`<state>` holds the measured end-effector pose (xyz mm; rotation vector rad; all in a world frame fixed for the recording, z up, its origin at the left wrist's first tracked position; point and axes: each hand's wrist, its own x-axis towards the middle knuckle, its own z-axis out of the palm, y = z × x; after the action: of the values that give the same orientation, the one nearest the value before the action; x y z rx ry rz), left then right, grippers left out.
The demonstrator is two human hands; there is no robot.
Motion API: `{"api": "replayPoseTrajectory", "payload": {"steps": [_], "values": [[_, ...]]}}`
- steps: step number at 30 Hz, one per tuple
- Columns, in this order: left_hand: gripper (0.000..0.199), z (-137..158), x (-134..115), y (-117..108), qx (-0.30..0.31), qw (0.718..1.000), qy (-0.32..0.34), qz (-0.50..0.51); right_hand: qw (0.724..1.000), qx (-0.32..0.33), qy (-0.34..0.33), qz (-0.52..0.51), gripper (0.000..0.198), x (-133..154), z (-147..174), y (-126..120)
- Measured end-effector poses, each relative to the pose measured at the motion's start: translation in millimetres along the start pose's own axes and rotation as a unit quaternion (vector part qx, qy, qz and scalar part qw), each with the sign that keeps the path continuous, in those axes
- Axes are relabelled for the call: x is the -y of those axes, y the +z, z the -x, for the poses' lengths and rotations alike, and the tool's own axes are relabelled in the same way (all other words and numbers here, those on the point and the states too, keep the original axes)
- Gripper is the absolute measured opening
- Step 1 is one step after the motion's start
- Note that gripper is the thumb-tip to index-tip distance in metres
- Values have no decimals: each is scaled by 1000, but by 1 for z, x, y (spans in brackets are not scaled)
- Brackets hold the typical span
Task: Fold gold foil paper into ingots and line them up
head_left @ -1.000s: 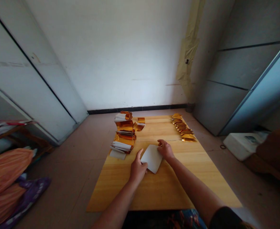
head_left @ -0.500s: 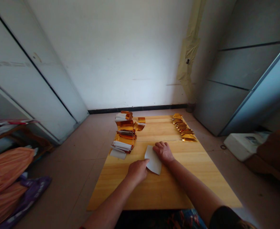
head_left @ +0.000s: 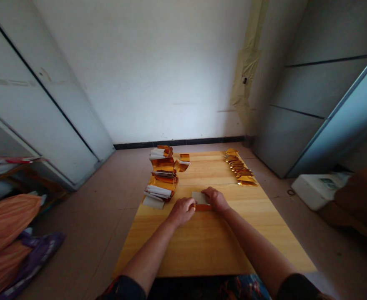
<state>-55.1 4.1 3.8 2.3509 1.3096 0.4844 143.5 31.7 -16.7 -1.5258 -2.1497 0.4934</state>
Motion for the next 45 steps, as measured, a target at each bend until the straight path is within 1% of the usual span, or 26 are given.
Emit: {"api": "replayPoseTrajectory", "payload": {"steps": [2, 4, 5, 7, 8, 10, 12, 15, 18, 20, 24, 27, 33, 39, 45], "values": [[19, -6, -5, -5, 10, 999, -31, -28, 993, -17, 38, -108, 28, -5, 1, -6], [19, -12, -10, -10, 23, 997, -60, -51, 974, -36, 74, -211, 27, -8, 5, -15], [19, -15, -12, -11, 27, 996, -66, -58, 964, -47, 78, -252, 27, -8, 7, -20], [20, -19, -14, -12, 30, 995, -78, -59, 953, -43, 75, -290, 28, -7, 12, -26], [20, -22, -15, -12, 30, 995, -84, -54, 954, -38, 76, -289, 28, -6, 14, -26], [20, -26, -14, -9, 25, 994, -105, -35, 962, -29, 79, -260, 30, -3, 16, -23], [23, -29, -13, -4, 11, 991, -130, -5, 971, -41, 76, -222, 29, -1, 16, -14], [37, -31, -14, 3, -21, 986, -165, 26, 977, -106, 83, -165, 25, 1, 13, 4], [49, -30, -18, 9, -43, 977, -207, -2, 984, -144, 57, -87, 29, 3, 11, 16], [53, -28, -21, 13, -56, 975, -213, -28, 987, -150, 41, -39, 32, 4, 10, 21], [51, -25, -24, 19, -76, 978, -185, -64, 990, -137, 33, 16, 38, 5, 10, 22], [50, -24, -24, 20, -76, 974, -192, -95, 991, -124, 33, 40, 37, 7, 10, 21], [46, -23, -23, 21, -63, 968, -198, -141, 990, -85, 66, 93, 32, 12, 9, 18], [45, -26, -22, 22, -45, 965, -210, -151, 984, -60, 110, 126, 33, 14, 3, 15], [44, -30, -21, 22, -54, 964, -211, -154, 982, -54, 122, 131, 26, 17, 1, 13]]}}
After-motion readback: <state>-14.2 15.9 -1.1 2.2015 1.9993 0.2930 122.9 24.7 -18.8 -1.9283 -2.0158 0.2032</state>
